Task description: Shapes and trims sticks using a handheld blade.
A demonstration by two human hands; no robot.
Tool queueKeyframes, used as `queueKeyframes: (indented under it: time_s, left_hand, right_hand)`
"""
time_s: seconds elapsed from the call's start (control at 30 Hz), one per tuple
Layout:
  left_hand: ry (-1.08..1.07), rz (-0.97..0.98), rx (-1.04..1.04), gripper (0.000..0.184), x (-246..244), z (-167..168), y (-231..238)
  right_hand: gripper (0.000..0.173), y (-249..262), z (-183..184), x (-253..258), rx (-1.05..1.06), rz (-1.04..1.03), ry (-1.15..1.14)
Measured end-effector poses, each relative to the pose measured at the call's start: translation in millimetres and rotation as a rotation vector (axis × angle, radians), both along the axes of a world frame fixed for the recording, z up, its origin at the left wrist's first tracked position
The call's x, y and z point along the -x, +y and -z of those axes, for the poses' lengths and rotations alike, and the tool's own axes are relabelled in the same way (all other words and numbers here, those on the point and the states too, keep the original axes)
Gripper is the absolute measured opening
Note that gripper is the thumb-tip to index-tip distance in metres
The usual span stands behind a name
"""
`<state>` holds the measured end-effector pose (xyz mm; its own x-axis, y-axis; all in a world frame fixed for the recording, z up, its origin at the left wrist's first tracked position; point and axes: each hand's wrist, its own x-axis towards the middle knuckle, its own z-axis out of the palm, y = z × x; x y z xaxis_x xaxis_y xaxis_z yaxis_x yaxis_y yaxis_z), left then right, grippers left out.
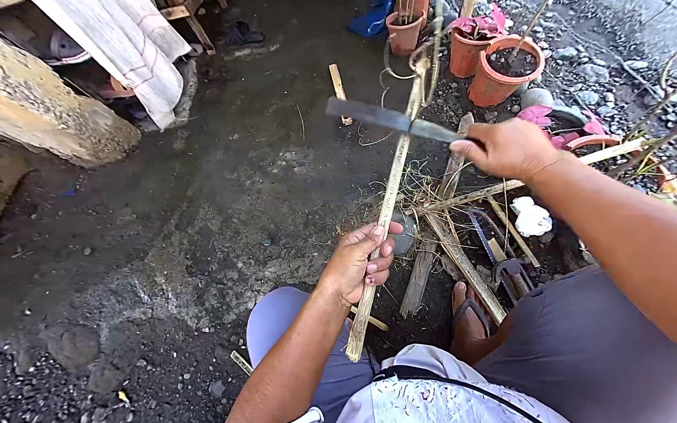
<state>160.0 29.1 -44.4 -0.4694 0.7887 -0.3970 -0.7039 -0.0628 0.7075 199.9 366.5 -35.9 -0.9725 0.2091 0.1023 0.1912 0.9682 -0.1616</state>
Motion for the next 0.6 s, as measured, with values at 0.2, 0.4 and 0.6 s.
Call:
queueKeyframes:
  time_s: [0.2,0.4,0.6]
  left_hand:
    - [0.033,0.051,-0.018,0.034,1.6,1.4,1.8]
    - [0.014,0.061,-0.015,0.034,-0.2,-0.2,-3.7]
    - [-0.002,0.141,-0.003,0.037,6.4,16.6,1.1]
  right_hand:
    - [0.078,1.5,-11.0,-7.8,0.064,0.122,0.04]
    - [0.079,13.8,-1.1,-2.6,0.108,0.102,0.017]
    - [0.064,32.1,-9.8,-12.5,0.807,0.516,-0.066]
